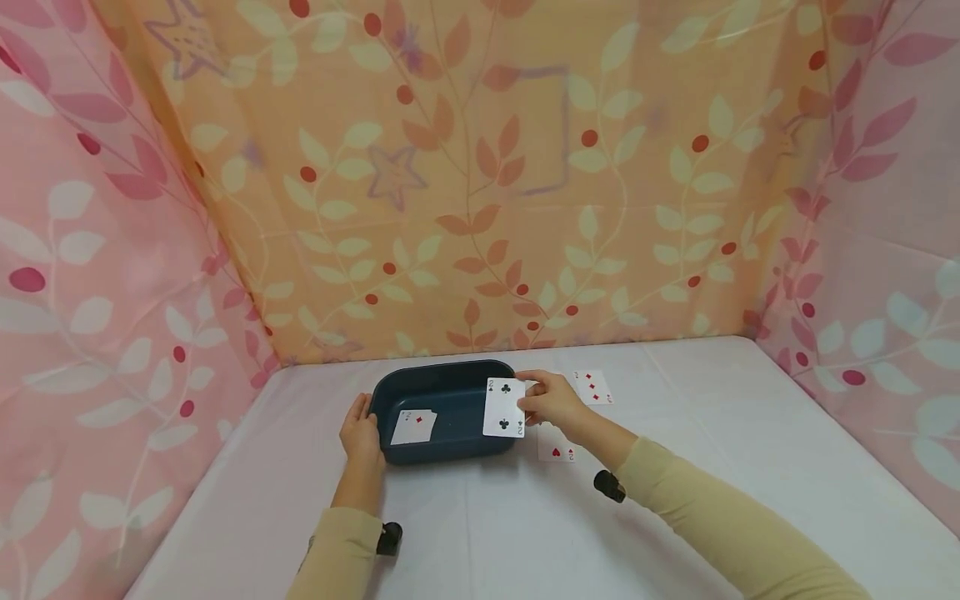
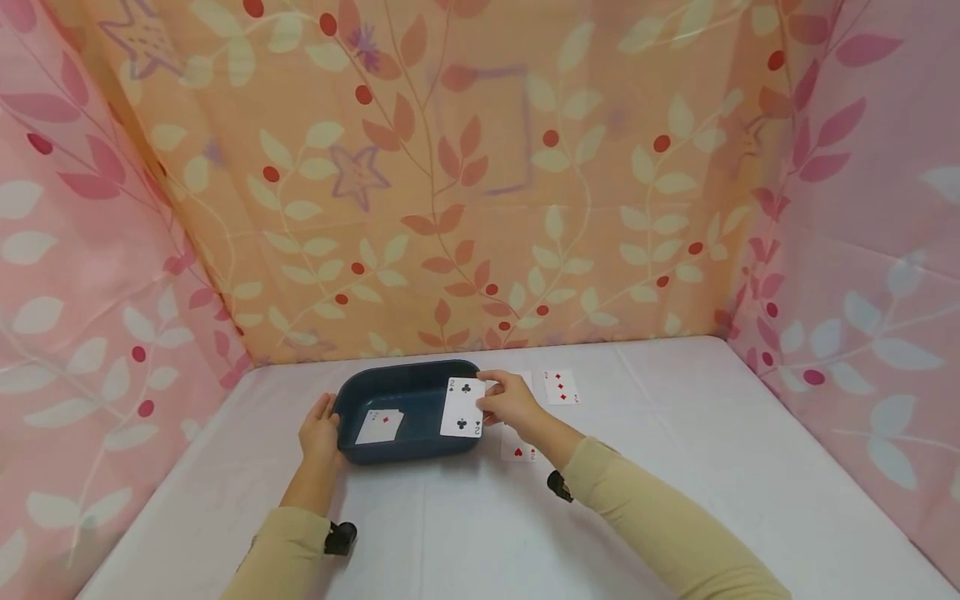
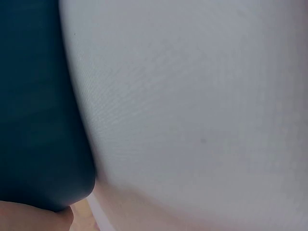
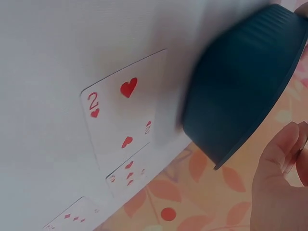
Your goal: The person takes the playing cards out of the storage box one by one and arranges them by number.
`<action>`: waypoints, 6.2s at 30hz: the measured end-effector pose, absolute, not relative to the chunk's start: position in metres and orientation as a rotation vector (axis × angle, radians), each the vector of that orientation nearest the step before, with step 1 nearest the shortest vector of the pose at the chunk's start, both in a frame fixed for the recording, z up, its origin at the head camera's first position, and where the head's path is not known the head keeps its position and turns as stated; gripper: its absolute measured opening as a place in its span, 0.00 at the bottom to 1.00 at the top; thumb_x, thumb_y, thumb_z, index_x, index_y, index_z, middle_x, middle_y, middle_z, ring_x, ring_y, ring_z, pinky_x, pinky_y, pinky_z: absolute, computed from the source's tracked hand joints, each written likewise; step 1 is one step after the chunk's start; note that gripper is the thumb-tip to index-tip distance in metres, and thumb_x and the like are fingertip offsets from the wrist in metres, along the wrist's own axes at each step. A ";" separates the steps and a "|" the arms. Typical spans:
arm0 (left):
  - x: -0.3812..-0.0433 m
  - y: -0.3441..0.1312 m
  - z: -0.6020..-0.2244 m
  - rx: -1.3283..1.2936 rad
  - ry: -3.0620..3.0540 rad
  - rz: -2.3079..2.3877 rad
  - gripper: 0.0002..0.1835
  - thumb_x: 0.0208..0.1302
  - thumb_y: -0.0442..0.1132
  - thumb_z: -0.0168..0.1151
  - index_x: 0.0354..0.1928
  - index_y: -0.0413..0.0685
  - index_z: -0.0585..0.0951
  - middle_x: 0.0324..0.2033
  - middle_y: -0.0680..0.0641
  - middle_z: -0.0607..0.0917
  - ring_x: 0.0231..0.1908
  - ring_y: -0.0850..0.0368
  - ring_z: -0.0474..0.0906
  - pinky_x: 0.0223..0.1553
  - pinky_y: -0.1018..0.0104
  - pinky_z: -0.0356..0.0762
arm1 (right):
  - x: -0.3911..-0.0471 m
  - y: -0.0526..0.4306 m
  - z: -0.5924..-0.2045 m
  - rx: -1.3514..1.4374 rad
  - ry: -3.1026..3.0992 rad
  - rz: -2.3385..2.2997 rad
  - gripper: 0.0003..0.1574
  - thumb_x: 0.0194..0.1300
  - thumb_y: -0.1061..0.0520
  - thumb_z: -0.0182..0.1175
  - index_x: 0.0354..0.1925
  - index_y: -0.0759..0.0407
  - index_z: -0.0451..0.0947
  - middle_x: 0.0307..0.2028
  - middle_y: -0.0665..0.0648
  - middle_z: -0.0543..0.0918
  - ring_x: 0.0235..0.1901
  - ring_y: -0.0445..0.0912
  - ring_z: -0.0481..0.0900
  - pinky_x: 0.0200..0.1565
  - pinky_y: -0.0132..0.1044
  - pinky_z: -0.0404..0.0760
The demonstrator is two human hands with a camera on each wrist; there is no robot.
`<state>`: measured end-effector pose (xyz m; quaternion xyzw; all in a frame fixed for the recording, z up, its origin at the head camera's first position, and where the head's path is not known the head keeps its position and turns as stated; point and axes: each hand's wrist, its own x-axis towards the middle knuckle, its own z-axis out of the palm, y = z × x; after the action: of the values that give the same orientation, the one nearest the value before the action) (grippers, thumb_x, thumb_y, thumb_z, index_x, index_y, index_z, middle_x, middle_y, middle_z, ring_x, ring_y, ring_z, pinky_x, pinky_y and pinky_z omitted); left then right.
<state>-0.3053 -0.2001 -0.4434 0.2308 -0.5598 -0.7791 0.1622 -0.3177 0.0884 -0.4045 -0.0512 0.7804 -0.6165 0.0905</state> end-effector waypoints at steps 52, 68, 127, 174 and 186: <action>-0.306 -0.201 -0.442 0.619 -1.599 -2.222 0.28 0.73 0.23 0.34 0.74 0.40 0.56 0.72 0.43 0.60 0.72 0.53 0.52 0.70 0.63 0.49 | -0.293 0.190 -0.405 -0.059 2.394 -1.799 0.34 0.63 0.69 0.59 0.64 0.73 0.57 0.29 0.55 0.77 0.27 0.46 0.78 0.30 0.34 0.82; -0.309 -0.200 -0.444 0.649 -1.564 -2.237 0.29 0.72 0.22 0.35 0.74 0.41 0.58 0.72 0.44 0.61 0.71 0.53 0.54 0.70 0.63 0.51 | -0.285 0.212 -0.423 0.050 2.446 -1.703 0.33 0.62 0.71 0.59 0.63 0.74 0.61 0.31 0.58 0.80 0.26 0.46 0.77 0.29 0.36 0.82; -0.309 -0.203 -0.444 0.652 -1.599 -2.236 0.30 0.73 0.23 0.36 0.75 0.42 0.55 0.72 0.45 0.61 0.72 0.54 0.53 0.70 0.63 0.50 | -0.309 0.224 -0.446 0.301 2.567 -1.465 0.26 0.61 0.71 0.56 0.57 0.78 0.65 0.33 0.65 0.77 0.25 0.44 0.78 0.26 0.33 0.80; -0.308 -0.201 -0.443 0.613 -1.565 -2.256 0.29 0.72 0.22 0.35 0.74 0.39 0.55 0.72 0.43 0.60 0.72 0.53 0.52 0.70 0.63 0.48 | -0.315 0.096 -0.412 0.022 2.092 -2.077 0.27 0.67 0.67 0.57 0.62 0.73 0.66 0.37 0.63 0.83 0.29 0.43 0.81 0.36 0.34 0.84; -0.308 -0.201 -0.445 0.620 -1.567 -2.242 0.29 0.71 0.21 0.35 0.74 0.39 0.56 0.72 0.43 0.61 0.72 0.52 0.53 0.70 0.62 0.49 | -0.315 0.045 -0.420 -0.180 1.840 -2.222 0.27 0.67 0.68 0.56 0.62 0.77 0.63 0.42 0.70 0.82 0.31 0.44 0.83 0.40 0.35 0.84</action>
<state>-0.3083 -0.2010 -0.4452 0.2180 -0.5509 -0.7880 0.1675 -0.3145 0.0449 -0.4197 -0.0617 0.6314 -0.7628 0.1252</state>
